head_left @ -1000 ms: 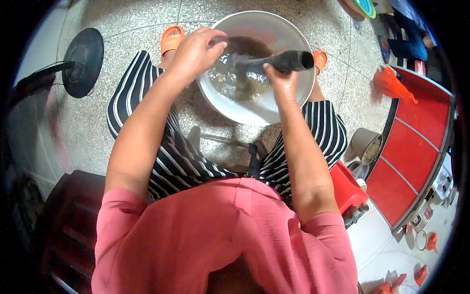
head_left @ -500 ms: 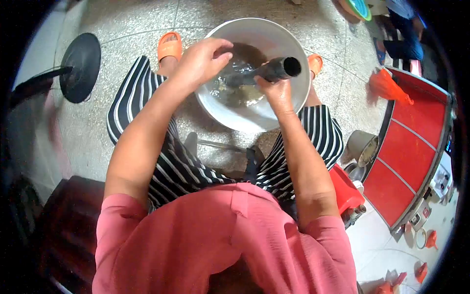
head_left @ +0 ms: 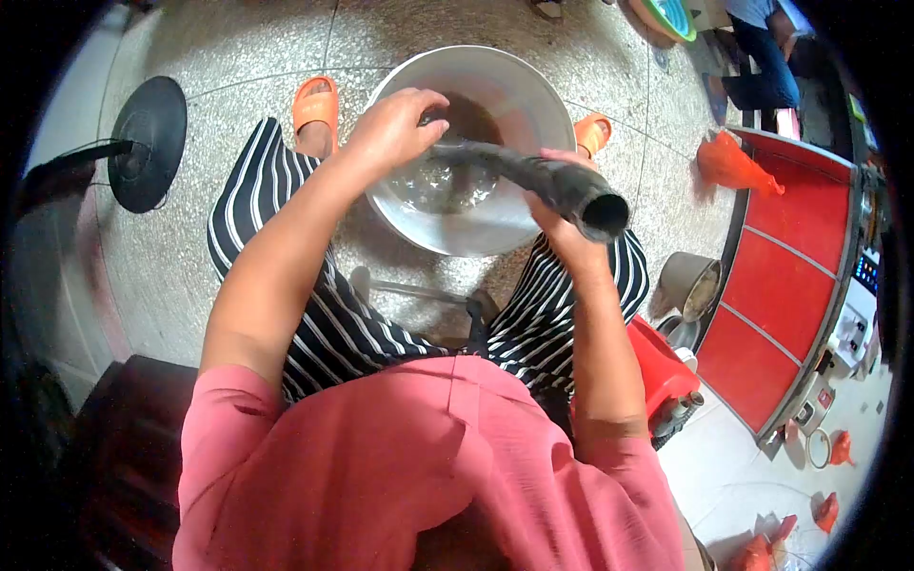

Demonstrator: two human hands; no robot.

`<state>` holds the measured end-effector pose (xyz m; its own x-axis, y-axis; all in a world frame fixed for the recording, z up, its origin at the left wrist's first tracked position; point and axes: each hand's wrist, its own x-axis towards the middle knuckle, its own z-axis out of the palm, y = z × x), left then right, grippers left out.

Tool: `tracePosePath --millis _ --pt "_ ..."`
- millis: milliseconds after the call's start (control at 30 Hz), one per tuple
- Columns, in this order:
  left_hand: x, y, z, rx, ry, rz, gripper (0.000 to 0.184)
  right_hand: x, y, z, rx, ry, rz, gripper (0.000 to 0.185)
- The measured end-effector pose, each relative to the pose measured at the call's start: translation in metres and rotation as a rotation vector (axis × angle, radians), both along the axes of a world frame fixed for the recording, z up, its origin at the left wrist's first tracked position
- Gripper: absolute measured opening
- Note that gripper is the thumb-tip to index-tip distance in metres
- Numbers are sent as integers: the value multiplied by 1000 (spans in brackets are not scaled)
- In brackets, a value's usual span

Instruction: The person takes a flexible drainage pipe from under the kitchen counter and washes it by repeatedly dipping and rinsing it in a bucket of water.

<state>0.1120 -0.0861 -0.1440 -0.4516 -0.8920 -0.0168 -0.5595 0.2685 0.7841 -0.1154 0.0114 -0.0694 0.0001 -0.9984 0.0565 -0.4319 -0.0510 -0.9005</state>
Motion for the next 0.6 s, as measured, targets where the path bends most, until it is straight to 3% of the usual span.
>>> tracePosePath --millis 33,167,267,367,500,600 --pt "0 -1 -2 0 -5 24 31 -9 1 8 -115 218 62 46" --pt "0 -3 0 76 -26 55 32 -16 4 35 -77 51 -44 44" --pt "-1 -4 -11 103 -27 52 32 -13 2 44 68 295 -29 41" --pt "2 -4 -6 73 -23 59 32 -3 -3 60 10 236 -27 40" --pt "1 -1 -1 38 -35 69 32 -6 -17 53 167 436 -114 36" --pt "8 -4 -6 66 18 80 33 9 -22 66 56 278 28 38"
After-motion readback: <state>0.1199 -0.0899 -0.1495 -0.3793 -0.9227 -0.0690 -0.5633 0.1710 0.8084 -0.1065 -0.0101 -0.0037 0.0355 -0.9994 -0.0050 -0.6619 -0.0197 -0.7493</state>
